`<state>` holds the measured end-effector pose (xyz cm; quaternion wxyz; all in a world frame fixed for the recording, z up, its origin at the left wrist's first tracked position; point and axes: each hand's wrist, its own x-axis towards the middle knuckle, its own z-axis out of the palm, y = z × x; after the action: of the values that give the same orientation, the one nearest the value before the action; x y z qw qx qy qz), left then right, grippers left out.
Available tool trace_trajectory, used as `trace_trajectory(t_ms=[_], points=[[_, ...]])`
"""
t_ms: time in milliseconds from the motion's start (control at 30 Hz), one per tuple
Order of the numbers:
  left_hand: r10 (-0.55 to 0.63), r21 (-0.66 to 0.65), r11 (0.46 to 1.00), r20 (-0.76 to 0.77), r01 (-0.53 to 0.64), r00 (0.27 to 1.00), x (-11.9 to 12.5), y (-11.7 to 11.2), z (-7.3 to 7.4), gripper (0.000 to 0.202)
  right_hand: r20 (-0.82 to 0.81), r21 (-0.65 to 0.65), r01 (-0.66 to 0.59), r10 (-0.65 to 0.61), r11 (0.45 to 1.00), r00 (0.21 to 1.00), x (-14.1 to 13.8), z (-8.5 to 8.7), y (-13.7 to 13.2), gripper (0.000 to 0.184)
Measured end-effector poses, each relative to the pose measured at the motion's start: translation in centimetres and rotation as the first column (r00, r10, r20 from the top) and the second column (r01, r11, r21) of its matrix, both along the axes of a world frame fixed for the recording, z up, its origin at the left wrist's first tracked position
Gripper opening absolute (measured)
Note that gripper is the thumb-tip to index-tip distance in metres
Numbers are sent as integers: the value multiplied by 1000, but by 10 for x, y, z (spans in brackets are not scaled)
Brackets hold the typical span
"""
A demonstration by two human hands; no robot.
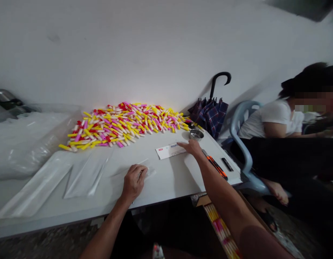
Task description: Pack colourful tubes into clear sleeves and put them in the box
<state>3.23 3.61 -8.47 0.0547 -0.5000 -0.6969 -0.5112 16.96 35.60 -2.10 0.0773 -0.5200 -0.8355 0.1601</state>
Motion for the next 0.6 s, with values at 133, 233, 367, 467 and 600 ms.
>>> trace_trajectory(t_ms=[133, 233, 367, 467, 600], points=[[36, -9, 999, -68, -37, 997, 2, 0, 0, 11, 116, -117, 54, -40, 992, 992, -15, -8, 11, 85], [64, 7, 998, -96, -64, 993, 3, -1, 1, 11, 73, -124, 83, -75, 989, 995, -18, -13, 4, 82], [91, 22, 996, -128, -88, 988, 4, 0, 2, 10, 93, -76, 114, -106, 991, 990, -16, -15, -2, 85], [102, 25, 995, -170, -99, 980, 4, 0, 2, 9, 43, -128, 148, -143, 981, 989, -18, -15, -1, 74], [116, 32, 993, -200, -112, 973, 5, 0, 3, 9, -350, -281, 153, -249, 948, 903, -17, -19, 1, 53]])
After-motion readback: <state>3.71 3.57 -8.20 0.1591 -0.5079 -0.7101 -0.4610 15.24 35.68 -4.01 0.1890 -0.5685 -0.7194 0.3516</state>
